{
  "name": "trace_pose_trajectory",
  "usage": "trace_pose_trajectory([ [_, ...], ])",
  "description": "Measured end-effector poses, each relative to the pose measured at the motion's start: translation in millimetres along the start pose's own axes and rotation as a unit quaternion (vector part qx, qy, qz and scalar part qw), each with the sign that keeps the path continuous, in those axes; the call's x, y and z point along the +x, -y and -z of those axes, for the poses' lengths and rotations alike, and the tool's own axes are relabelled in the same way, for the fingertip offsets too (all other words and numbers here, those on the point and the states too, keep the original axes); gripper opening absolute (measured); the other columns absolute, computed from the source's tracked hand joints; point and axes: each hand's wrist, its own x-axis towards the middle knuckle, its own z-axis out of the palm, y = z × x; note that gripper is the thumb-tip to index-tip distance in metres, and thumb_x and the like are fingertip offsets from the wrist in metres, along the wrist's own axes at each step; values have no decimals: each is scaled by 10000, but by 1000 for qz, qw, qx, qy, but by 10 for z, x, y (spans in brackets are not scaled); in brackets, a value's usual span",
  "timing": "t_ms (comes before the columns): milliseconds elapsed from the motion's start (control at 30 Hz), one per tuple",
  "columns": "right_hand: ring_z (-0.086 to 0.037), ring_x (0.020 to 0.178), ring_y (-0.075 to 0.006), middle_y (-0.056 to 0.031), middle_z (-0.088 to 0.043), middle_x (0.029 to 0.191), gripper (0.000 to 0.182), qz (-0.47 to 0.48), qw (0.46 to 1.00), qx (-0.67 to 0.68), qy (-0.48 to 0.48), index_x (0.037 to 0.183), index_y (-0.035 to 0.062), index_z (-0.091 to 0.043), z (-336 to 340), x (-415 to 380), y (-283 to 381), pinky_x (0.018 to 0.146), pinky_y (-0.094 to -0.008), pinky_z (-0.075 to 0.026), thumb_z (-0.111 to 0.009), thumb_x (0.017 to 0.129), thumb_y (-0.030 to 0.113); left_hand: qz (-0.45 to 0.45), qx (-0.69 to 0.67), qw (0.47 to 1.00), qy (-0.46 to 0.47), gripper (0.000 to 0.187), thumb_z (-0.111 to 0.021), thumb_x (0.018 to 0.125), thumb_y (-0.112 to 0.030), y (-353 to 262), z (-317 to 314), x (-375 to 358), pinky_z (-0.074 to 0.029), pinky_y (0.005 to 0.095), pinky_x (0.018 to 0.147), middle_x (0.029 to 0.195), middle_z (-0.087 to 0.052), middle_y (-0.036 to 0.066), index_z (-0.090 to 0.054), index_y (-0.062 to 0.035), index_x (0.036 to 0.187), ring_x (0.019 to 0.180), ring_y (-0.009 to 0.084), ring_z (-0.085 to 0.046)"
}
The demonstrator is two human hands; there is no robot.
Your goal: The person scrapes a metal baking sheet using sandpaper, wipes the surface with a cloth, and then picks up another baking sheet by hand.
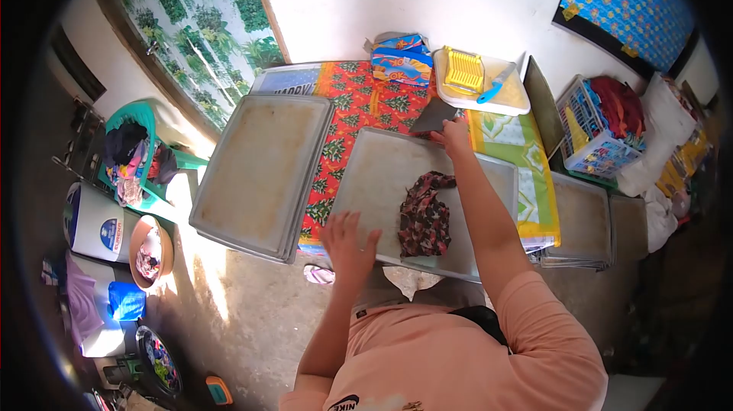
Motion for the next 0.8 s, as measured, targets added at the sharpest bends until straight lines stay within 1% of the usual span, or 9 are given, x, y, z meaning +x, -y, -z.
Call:
trace_pose_trajectory([
  [100,-639,870,-232,-117,-570,1096,339,-26,1000,-14,-10,1254,5,-462,-161,255,-203,715,-405,-594,-521,926,72,56,45,997,-34,413,-691,830,-293,430,128,-163,-292,518,1053,1242,-549,118,-583,-100,1179,1265,339,-433],
  [200,-602,1068,-295,-174,-546,1245,528,43,957,-285,-26,1363,19,-415,-125,547,-444,860,-443,-538,-604,905,200,150,75,986,-15,420,-674,850,-332,699,199,-286,-389,472,958,1178,-596,124,-573,-92,1179,1162,330,-519],
  [300,-357,1335,-476,-276,-344,1474,733,324,852,-407,-55,1465,60,-332,-82,-90,-422,1055,-578,-334,-658,864,324,306,6,951,39,380,-637,886,-374,805,226,-289,-469,443,809,960,-672,114,-597,-68,1108,926,309,-629],
  [367,-217,1394,-506,-232,-249,1540,780,321,774,-542,63,1494,126,-303,12,-954,-341,1041,-635,-313,-640,864,436,383,-57,918,85,384,-605,910,-412,947,114,-313,-494,428,708,789,-687,101,-622,-45,1019,745,286,-656],
  [400,-225,1368,-538,-202,-229,1553,761,198,740,-639,67,1485,165,-324,-128,-1647,-106,1004,-716,-274,-599,867,513,402,-82,905,110,407,-587,921,-434,1161,-25,-365,-499,420,662,707,-677,93,-630,-32,967,656,270,-651],
  [467,-249,1344,-550,-192,-242,1550,750,188,702,-679,105,1468,160,-345,-75,-2246,-266,952,-766,-268,-574,865,544,445,-170,870,129,509,-554,940,-476,1139,-107,-324,-487,342,492,607,-664,103,-642,7,804,497,193,-624],
  [533,-334,1322,-494,-167,-324,1523,681,244,652,-707,125,1434,144,-399,47,-2409,-713,955,-737,-300,-582,872,482,486,-258,824,135,497,-560,940,-467,1154,-139,-312,-448,287,420,599,-659,105,-635,3,794,458,159,-599],
  [633,-360,1341,-399,-109,-396,1493,584,338,726,-589,114,1386,131,-465,357,-2213,-936,1005,-692,-293,-567,892,424,517,-331,782,112,437,-574,950,-403,951,-56,-221,-393,231,352,567,-624,91,-606,-16,749,416,124,-555],
  [800,-418,1295,-326,-7,-470,1443,479,263,589,-753,-130,1366,166,-497,1620,-1641,-457,961,-685,-331,-458,937,377,515,-352,776,88,400,-570,962,-348,929,-56,-246,-390,236,358,553,-596,72,-592,-18,738,413,120,-537],
])
